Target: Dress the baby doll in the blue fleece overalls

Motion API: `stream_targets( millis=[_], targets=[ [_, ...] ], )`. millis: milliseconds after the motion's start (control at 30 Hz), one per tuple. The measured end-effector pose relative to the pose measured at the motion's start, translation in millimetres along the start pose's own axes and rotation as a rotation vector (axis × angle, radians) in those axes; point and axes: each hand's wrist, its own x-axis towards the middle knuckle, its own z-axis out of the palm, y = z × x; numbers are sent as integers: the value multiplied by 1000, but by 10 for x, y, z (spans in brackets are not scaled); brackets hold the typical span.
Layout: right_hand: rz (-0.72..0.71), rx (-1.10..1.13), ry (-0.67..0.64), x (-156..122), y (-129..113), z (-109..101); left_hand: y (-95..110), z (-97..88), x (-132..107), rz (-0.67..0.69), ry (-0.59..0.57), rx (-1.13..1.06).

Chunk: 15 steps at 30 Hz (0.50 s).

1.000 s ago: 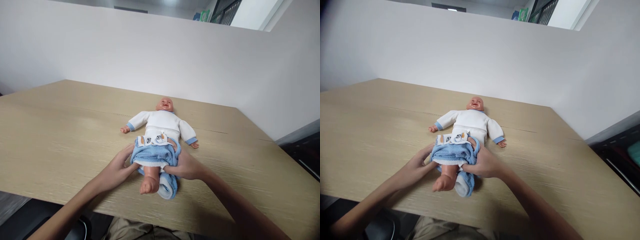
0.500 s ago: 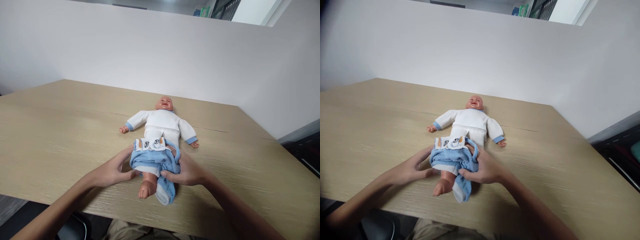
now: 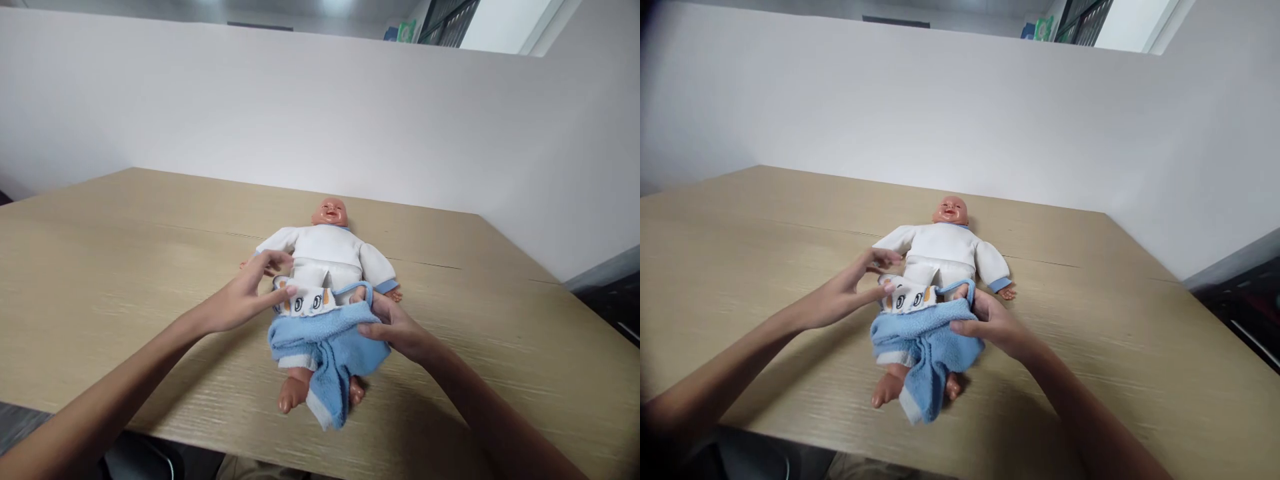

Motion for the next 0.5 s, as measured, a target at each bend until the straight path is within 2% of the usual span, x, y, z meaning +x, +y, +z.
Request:
stream_targets(
  millis=[67, 100, 267, 333, 400, 500],
  targets=[
    [16, 41, 35, 9, 36, -16, 152, 6, 135, 34, -46, 52],
    [27, 56, 49, 10, 53, -21, 236, 6, 205, 55, -116, 83],
    [42, 103, 95, -11, 99, -45, 597, 12, 605, 132, -632, 253],
    [57, 81, 84, -31, 78, -70, 653, 49, 771, 128, -846, 150],
    [86, 46, 8, -61, 28, -95, 640, 121, 906, 127, -1000, -20],
    [135, -26, -200, -121, -59, -106, 521, 264, 1004, 113, -1056, -221]
  ],
)
